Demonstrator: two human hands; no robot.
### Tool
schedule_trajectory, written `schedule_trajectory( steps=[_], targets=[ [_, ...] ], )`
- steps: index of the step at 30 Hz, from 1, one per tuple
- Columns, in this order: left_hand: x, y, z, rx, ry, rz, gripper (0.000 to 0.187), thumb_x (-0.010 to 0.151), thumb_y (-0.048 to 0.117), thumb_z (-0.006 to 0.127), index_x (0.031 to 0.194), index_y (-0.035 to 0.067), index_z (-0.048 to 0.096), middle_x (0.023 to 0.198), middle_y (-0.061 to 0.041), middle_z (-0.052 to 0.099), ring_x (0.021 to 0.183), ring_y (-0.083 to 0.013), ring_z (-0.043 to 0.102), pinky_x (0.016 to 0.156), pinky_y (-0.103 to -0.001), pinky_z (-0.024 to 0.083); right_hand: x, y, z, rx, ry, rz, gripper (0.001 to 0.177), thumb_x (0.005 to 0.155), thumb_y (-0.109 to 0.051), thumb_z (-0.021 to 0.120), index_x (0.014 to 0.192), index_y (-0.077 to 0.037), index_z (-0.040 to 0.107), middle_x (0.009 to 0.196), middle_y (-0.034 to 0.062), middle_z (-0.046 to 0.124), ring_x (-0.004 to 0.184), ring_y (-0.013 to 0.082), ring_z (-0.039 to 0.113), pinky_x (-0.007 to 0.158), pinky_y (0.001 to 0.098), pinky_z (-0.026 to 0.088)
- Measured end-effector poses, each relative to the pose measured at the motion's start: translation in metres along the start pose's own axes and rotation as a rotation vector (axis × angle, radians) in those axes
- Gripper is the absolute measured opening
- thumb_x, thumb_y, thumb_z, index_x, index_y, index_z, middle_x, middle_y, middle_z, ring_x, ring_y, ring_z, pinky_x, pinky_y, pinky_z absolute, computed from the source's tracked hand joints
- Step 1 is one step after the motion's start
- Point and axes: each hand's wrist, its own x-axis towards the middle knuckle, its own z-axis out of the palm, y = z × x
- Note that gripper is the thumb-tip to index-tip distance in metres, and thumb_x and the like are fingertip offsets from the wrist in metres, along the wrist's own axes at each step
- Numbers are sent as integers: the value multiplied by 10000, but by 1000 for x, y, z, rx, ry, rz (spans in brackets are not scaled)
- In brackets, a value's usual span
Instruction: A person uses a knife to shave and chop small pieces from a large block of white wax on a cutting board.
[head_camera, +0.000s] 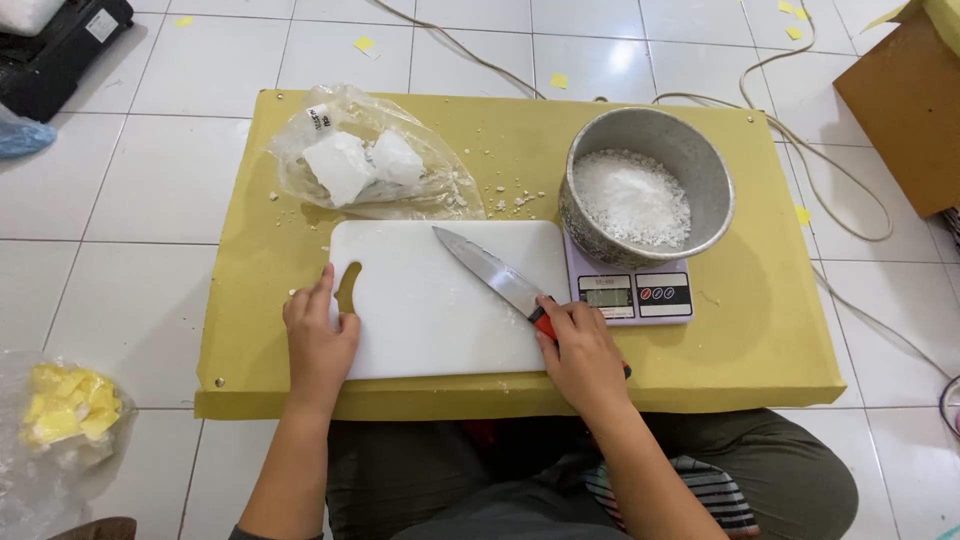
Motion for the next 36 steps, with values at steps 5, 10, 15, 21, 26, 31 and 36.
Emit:
schedule_trajectory(
  steps=[5,10,15,21,26,31,36],
  targets=[
    [0,-6,10,96,44,80,708,795,-47,629,1497,7,559,1192,-227,596,1146,-373,525,1043,-503,439,5,-6,-2,-50,3,-17,386,935,-233,668,1306,-127,657,995,143,633,1005,336,653,866,415,563],
    [2,10,2,284,134,180,679,799,25,670,1473,35,589,1264,-189,586,1090,-309,504,1026,-470,415,9,-17,-12,-118,-18,3,385,931,-277,668,1293,-146,675,981,134,631,981,314,656,838,400,574],
    [24,13,7,130,146,247,634,826,17,671,1453,36,584,1361,-191,553,1155,-344,531,1004,-465,466,24,-16,-21,-260,-169,17,373,928,-420,637,1242,-231,706,967,101,634,1003,310,661,835,467,577],
    [71,53,4,25,64,283,552,907,10,645,1454,44,575,1339,-221,598,1199,-363,602,985,-435,525,93,-57,-58,-38,-413,-59,443,944,-372,604,1349,-197,639,1099,150,655,1105,340,643,890,476,559],
    [128,51,25,156,-6,384,593,901,97,695,1473,50,544,1353,-210,584,1310,-388,512,1086,-505,432,161,-84,-43,175,-536,-141,571,931,-351,620,1445,-128,508,1283,252,575,1237,461,568,989,574,505],
    [181,40,45,243,-136,380,727,885,198,722,1551,94,450,1416,-210,555,1387,-407,445,1141,-538,376,222,-86,17,231,-410,-198,768,870,-323,717,1505,-142,325,1358,256,471,1257,500,546,1007,595,503],
    [216,19,67,440,-339,354,918,791,272,692,1614,102,324,1446,-167,566,1432,-394,389,1171,-558,298,257,-100,50,230,-329,-220,848,833,-184,765,1523,-77,283,1351,283,436,1256,541,527,999,590,518]
  ],
)
